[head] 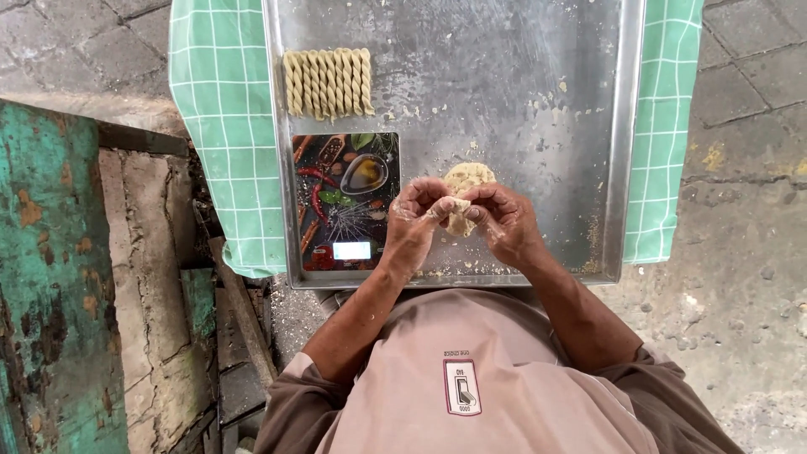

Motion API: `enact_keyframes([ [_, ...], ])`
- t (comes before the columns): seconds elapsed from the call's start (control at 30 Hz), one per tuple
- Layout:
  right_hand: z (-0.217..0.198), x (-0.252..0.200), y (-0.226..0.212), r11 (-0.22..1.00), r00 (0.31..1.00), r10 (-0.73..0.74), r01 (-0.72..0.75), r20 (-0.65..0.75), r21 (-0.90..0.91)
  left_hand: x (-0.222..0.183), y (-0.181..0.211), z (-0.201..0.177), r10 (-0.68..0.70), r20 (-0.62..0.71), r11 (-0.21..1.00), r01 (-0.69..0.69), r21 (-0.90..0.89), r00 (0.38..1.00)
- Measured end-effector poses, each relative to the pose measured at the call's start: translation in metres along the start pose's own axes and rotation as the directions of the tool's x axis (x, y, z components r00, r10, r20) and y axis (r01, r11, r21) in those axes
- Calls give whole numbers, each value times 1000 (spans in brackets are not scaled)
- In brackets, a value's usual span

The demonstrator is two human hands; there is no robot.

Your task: The person is portioning and weighing dough on a digital scale, adjusting the weight by adding or removing small pieces.

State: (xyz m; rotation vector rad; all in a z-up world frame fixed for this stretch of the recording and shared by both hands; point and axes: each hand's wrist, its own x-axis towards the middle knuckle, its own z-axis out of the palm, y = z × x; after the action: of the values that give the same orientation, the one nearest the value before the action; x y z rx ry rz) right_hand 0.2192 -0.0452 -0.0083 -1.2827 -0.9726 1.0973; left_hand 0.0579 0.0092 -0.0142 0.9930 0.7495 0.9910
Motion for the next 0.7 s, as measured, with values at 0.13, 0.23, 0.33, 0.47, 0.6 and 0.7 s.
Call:
enact_keyframes([
  [0.13, 0, 8, 5, 996, 993, -88, 90, 83, -25, 2, -8, -3, -167, -49, 977, 159, -145, 985],
  [0.23, -14, 8, 37, 972, 973, -188, 203, 135, -114, 0, -12, 4, -230, -49, 951, 214, -221, 972],
  [0.33, -26, 9, 56, 924, 950, -266, 300, 163, -238, -4, -14, 1, -275, 16, 940, 272, -205, 961],
  [0.47, -37, 10, 63, 841, 909, -394, 417, 138, -345, -17, -12, 0, -240, 147, 922, 273, -275, 960],
  [0.6, -16, 7, 23, 849, 903, -414, 429, 116, -308, -12, 0, 16, -197, 111, 932, 221, -288, 974],
  [0.7, -6, 5, 19, 901, 930, -366, 345, -35, -264, -1, -7, 12, -138, 60, 987, 142, -69, 989],
])
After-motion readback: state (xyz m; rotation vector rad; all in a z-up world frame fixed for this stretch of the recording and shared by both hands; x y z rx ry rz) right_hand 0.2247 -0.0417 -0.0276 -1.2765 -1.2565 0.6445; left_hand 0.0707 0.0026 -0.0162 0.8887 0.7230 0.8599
